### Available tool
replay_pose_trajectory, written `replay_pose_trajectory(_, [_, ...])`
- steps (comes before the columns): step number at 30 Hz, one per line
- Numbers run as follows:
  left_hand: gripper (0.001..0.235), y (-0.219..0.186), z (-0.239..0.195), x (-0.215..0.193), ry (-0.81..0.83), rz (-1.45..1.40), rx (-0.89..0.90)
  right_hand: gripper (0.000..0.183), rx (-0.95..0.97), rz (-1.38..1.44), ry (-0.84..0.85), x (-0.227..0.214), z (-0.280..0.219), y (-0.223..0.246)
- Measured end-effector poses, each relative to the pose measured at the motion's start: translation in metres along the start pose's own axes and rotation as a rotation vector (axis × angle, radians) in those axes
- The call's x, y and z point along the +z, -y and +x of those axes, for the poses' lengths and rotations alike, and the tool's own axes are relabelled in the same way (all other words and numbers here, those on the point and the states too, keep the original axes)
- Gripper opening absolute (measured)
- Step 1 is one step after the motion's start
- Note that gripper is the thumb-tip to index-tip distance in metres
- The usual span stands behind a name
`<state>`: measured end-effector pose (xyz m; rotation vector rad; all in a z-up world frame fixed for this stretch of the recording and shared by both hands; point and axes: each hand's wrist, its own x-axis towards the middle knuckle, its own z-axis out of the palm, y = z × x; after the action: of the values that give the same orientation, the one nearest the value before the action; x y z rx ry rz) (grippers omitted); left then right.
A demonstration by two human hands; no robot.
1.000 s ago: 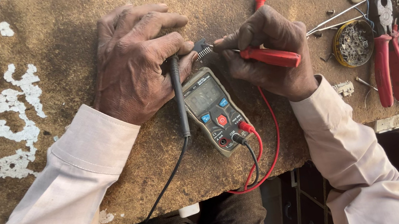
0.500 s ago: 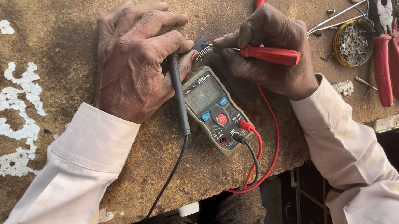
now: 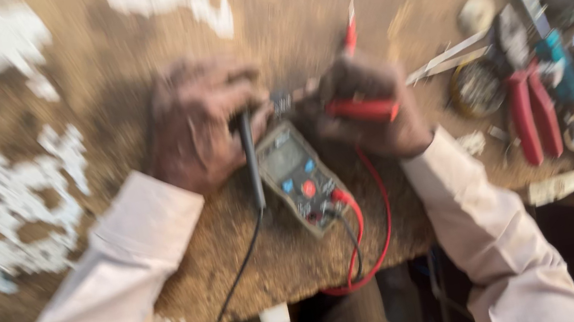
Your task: The person uses a multimeter to test small electronic components on a workbench. They repeatedly touch the multimeter probes to different points on the components, observe the readings, and occasionally use a screwdriver to adjust or inspect the parts.
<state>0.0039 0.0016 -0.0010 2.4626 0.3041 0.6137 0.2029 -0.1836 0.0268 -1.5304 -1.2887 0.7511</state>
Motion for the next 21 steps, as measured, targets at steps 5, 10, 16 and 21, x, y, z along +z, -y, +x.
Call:
replay_pose_trajectory(5, [0.010,-0.011,0.011,-0.007,-0.024,-0.010,-0.009,0.026,-0.045,-0.085,-0.014,0.004,0.011,0.007])
replay_pose_trajectory(10, [0.015,-0.012,0.007,-0.006,-0.018,-0.044,-0.027,0.025,-0.026,-0.047,-0.024,0.007,0.009,0.003])
replay_pose_trajectory(16, [0.016,-0.010,0.005,-0.003,0.022,-0.017,-0.064,0.029,-0.056,-0.182,-0.013,0.004,0.009,0.007])
replay_pose_trajectory(21, [0.017,-0.014,0.012,-0.013,-0.021,0.037,0.014,0.020,-0.145,0.270,0.060,-0.001,0.015,0.038])
